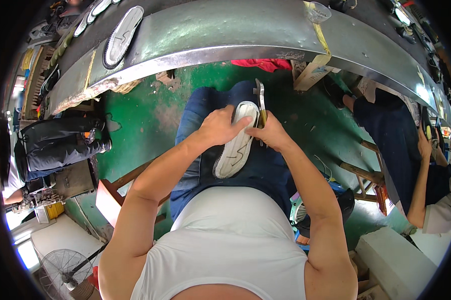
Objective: Manually assemble and last shoes using hand tools on a production line.
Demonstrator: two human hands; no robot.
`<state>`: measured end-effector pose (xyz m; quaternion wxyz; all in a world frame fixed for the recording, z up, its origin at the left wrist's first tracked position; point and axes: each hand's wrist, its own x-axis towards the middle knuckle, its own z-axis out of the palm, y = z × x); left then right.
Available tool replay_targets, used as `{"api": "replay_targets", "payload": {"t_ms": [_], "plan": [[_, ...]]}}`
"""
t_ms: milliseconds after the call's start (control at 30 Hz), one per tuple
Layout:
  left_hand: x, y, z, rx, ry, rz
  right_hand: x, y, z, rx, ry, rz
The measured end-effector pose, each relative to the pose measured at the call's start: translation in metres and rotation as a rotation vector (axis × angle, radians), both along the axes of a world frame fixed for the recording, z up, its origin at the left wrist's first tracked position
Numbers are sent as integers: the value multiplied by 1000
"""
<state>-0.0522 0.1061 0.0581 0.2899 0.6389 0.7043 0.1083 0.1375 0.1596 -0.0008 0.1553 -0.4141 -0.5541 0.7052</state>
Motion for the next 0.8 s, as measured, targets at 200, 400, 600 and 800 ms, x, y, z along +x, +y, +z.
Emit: {"api": "replay_targets", "payload": {"t_ms": [200, 400, 600, 800], "plan": [[-26, 12, -32, 118, -158, -83, 7, 4, -6, -31, 47, 4], [-50, 26, -30, -342, -456, -173, 5, 4, -3, 152, -131, 90], [-48, 10, -22, -322, -1323, 22, -8, -5, 26, 292, -149, 38], [-32, -17, 1, 81, -949, 44, -24, -21, 77, 433, -306, 65]]}}
